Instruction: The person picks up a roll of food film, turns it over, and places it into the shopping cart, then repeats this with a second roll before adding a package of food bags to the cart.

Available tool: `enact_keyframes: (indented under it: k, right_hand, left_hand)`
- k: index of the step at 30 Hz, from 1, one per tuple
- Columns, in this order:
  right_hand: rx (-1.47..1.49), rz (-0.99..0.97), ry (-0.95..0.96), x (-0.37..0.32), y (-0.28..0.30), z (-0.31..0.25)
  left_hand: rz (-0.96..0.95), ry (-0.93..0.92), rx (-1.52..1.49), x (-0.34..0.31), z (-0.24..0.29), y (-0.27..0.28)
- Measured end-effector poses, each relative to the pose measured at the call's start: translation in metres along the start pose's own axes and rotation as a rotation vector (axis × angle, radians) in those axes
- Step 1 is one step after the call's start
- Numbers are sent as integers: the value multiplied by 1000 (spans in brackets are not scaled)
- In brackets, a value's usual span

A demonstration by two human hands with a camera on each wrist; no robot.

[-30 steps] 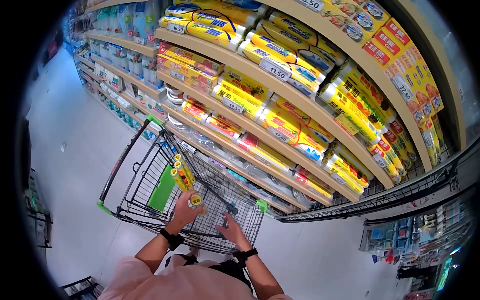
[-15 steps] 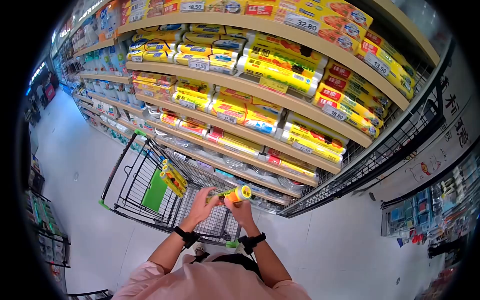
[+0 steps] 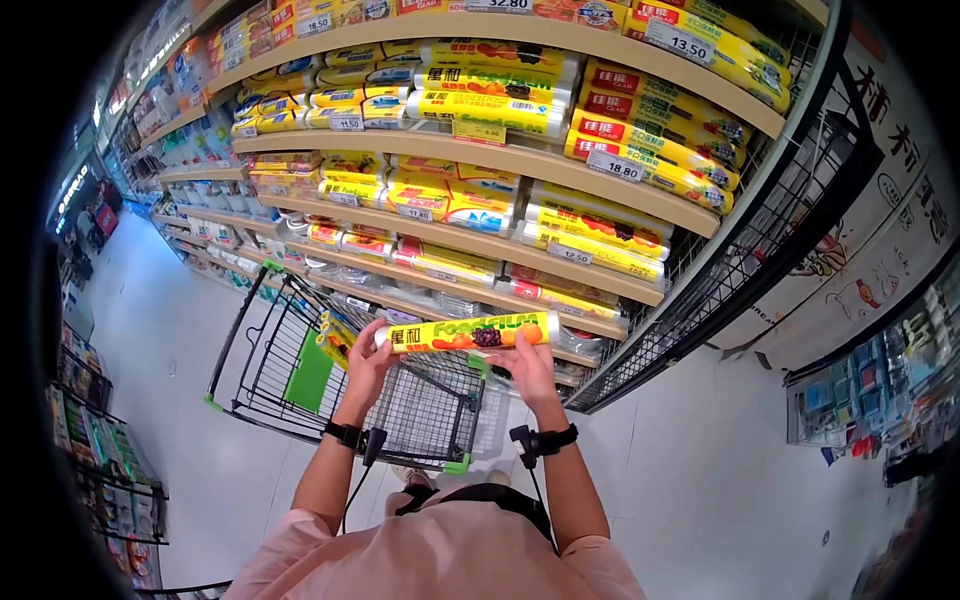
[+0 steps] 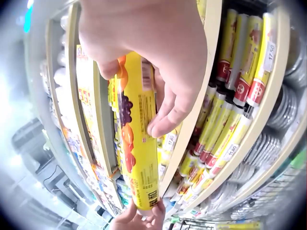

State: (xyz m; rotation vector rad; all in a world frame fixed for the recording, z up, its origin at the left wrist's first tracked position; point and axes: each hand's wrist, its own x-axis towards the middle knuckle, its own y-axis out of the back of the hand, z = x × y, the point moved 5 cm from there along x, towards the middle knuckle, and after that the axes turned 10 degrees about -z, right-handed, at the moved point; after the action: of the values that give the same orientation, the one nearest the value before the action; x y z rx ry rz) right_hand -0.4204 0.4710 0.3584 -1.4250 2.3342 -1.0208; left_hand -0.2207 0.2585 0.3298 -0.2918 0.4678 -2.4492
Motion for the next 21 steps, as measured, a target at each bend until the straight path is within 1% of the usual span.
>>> enact_keyframes:
  k: [2,3,6,8,9,12,13,16,17,20,21]
  right_hand:
    - [16,34,102,1,6,-19]
    - [38,104,120,1,8,-27]
    - [-56,117,154,2,4,-52]
    - [-113,128,133,1,11,-57]
    - [-122,139,124,0,13,-58]
    - [-142,142,84,2,18,-59]
    - [-127,153,68,3,21,-57]
    - [-92,167,21,12,32,-46]
    - [-79,178,-5,15,38,-39]
    - [-62,202,-82,18,42,-22]
    - [-65,207,-100,20,44,-18]
  left_hand:
    - [-28,-65,-43,12,15,1]
    - [-32,-98,-46,16,27,-2]
    - [-23,-196,-74,30,54,-9]
    - [-27,-246,-105,37,68,-15]
    - [-12,-275,-58,38,78,-25]
    - [-82,-314,-10,37,97,-42]
    - [-101,-310,-57,36,100,-44]
    - [-193,-387,119,31,123,-74]
    - [-188,-362,104,32,124,-78]
    - [-191,-499,201,35,122,-89]
    - [-190,-669,396,35,126,-93]
